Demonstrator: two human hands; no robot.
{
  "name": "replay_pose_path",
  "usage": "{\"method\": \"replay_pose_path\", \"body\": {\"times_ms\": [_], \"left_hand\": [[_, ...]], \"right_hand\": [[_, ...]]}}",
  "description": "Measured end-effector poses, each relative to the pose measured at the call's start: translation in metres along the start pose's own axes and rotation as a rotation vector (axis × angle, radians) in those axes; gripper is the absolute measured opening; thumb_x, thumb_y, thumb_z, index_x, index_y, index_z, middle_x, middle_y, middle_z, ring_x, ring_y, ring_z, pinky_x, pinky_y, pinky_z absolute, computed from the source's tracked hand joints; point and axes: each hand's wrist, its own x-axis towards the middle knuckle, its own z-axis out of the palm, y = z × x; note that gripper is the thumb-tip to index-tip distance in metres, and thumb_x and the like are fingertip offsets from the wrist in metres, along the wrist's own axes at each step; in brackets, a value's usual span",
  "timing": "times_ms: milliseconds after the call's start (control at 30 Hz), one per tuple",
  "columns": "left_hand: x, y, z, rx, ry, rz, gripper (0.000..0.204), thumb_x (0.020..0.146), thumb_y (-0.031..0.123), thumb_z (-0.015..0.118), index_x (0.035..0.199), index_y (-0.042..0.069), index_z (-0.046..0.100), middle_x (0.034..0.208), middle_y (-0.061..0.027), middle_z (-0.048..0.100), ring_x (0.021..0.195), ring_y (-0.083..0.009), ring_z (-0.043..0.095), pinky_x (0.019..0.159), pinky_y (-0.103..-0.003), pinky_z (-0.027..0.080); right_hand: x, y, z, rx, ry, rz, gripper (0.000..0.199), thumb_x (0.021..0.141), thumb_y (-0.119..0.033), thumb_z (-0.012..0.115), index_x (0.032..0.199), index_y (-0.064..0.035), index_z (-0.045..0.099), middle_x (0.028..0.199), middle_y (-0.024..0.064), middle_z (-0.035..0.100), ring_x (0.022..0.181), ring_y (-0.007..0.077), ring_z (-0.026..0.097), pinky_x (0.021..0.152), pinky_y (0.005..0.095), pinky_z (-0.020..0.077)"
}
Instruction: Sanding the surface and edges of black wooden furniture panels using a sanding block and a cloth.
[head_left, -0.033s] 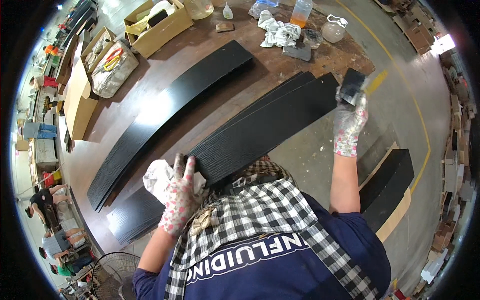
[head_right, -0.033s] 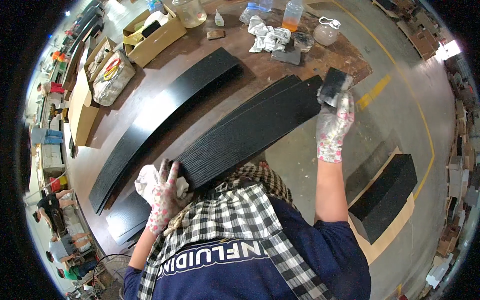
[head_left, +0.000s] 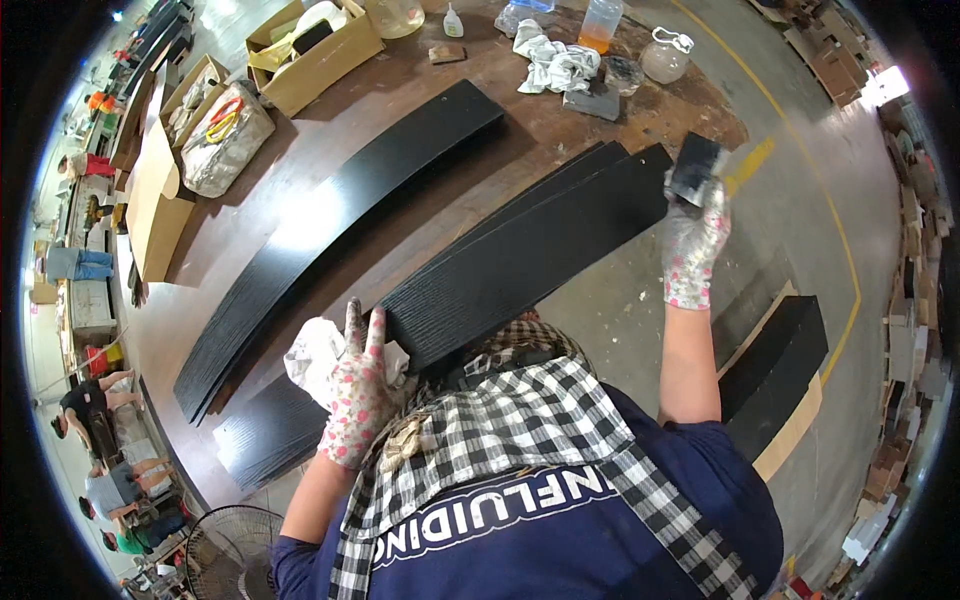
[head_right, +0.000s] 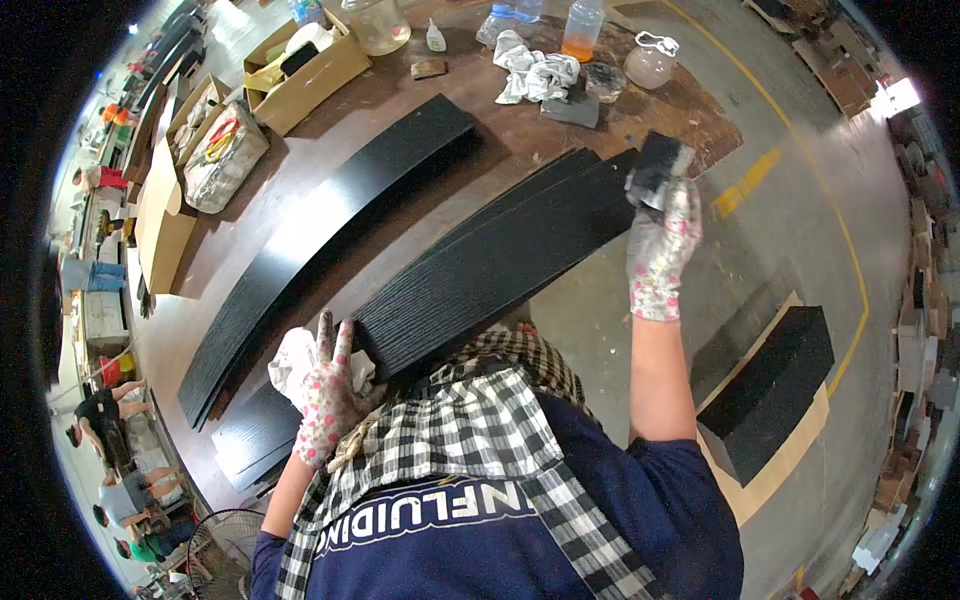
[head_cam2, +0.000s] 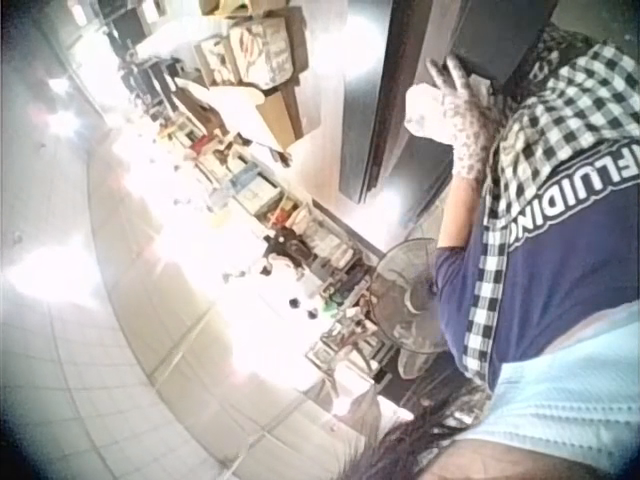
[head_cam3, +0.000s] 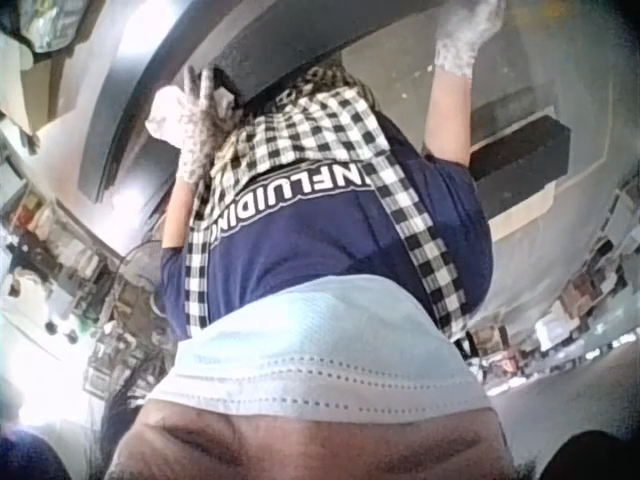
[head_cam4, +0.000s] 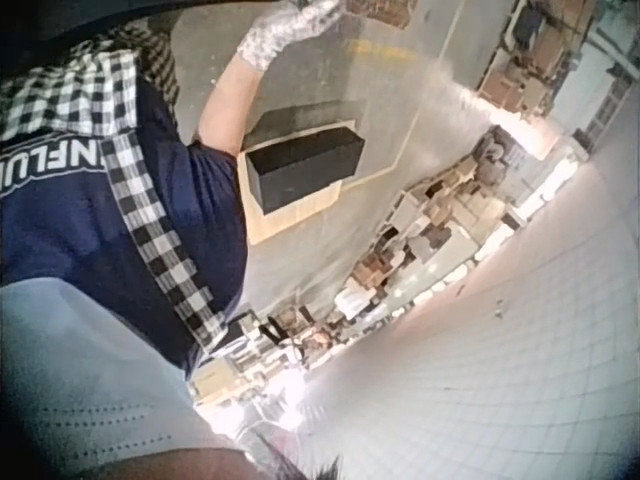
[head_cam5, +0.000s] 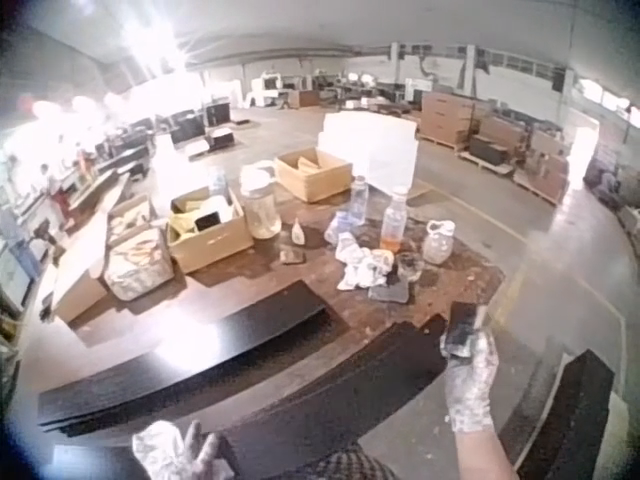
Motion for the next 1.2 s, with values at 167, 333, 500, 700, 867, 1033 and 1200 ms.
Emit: {"method": "replay_pose_path", "body": {"times_ms": [167, 333, 500, 700, 867, 1033, 1200], "left_hand": [[0.013, -0.005, -0.007, -0.247, -0.054, 0.054, 0.104, 0.064, 0.031, 0.083, 0.146, 0.002, 0.026, 0.146, -0.0276, 0.029, 0.124, -0.0413, 0.046, 0.099, -0.042, 0.044], [0.011, -0.006, -0.009, -0.323, -0.018, -0.011, 0.104, 0.060, 0.029, 0.085, 0.144, 0.000, 0.029, 0.142, -0.0294, 0.035, 0.124, -0.0421, 0.046, 0.101, -0.044, 0.043], [0.009, -0.003, 0.003, -0.380, 0.040, 0.007, 0.100, 0.059, 0.026, 0.086, 0.142, 0.002, 0.036, 0.144, -0.0273, 0.034, 0.126, -0.0421, 0.043, 0.103, -0.044, 0.040], [-0.023, 0.004, -0.016, -0.609, 0.371, -0.028, 0.046, 0.074, 0.016, 0.077, 0.117, 0.007, 0.063, 0.107, -0.0123, 0.068, 0.093, -0.0287, 0.066, 0.088, -0.038, 0.050], [-0.040, -0.011, -0.031, -1.535, 0.659, -0.287, 0.030, 0.080, 0.000, 0.065, 0.110, 0.001, 0.064, 0.109, -0.0099, 0.066, 0.099, -0.0175, 0.063, 0.087, -0.030, 0.049], [-0.032, -0.018, 0.020, -0.587, 0.547, -0.231, 0.027, 0.080, 0.013, 0.071, 0.106, 0.010, 0.067, 0.125, -0.0132, 0.059, 0.123, -0.0341, 0.049, 0.102, -0.044, 0.039], [-0.022, 0.003, 0.022, -0.386, 0.358, -0.121, 0.066, 0.060, 0.031, 0.084, 0.118, 0.011, 0.060, 0.139, -0.0143, 0.046, 0.135, -0.0441, 0.029, 0.107, -0.057, 0.026]], "right_hand": [[-0.016, 0.016, 0.019, -0.381, -0.199, 0.092, 0.026, 0.087, -0.017, 0.070, 0.110, -0.0065, 0.063, 0.098, 0.0030, 0.064, 0.085, 0.0129, 0.061, 0.077, 0.0291, 0.0501], [-0.011, 0.024, 0.058, -1.025, -1.090, -0.456, 0.032, 0.080, -0.028, 0.072, 0.102, -0.0050, 0.066, 0.105, 0.0104, 0.064, 0.099, 0.0266, 0.059, 0.088, 0.0382, 0.0472], [0.049, 0.014, 0.045, -1.184, -1.250, -0.337, 0.033, 0.077, -0.023, 0.071, 0.106, -0.0064, 0.068, 0.112, 0.0114, 0.061, 0.106, 0.0303, 0.055, 0.094, 0.0389, 0.0440], [0.017, 0.057, 0.096, -1.015, -1.618, -0.248, 0.032, 0.074, -0.020, 0.075, 0.101, -0.0046, 0.069, 0.109, 0.0107, 0.064, 0.103, 0.0297, 0.056, 0.090, 0.0404, 0.0458], [-0.065, 0.093, 0.156, -0.771, -1.852, -0.241, 0.037, 0.073, -0.023, 0.075, 0.105, -0.0087, 0.067, 0.110, 0.0088, 0.061, 0.101, 0.0289, 0.054, 0.090, 0.0404, 0.0458], [0.018, 0.080, 0.116, -0.839, -1.841, -0.141, 0.039, 0.067, -0.022, 0.079, 0.103, -0.0102, 0.067, 0.112, 0.0050, 0.064, 0.104, 0.0259, 0.056, 0.093, 0.0378, 0.0445], [0.023, 0.077, 0.110, -0.836, -1.773, -0.147, 0.036, 0.068, -0.020, 0.079, 0.100, -0.0098, 0.068, 0.110, 0.0058, 0.065, 0.101, 0.0258, 0.058, 0.091, 0.0375, 0.0458]]}}
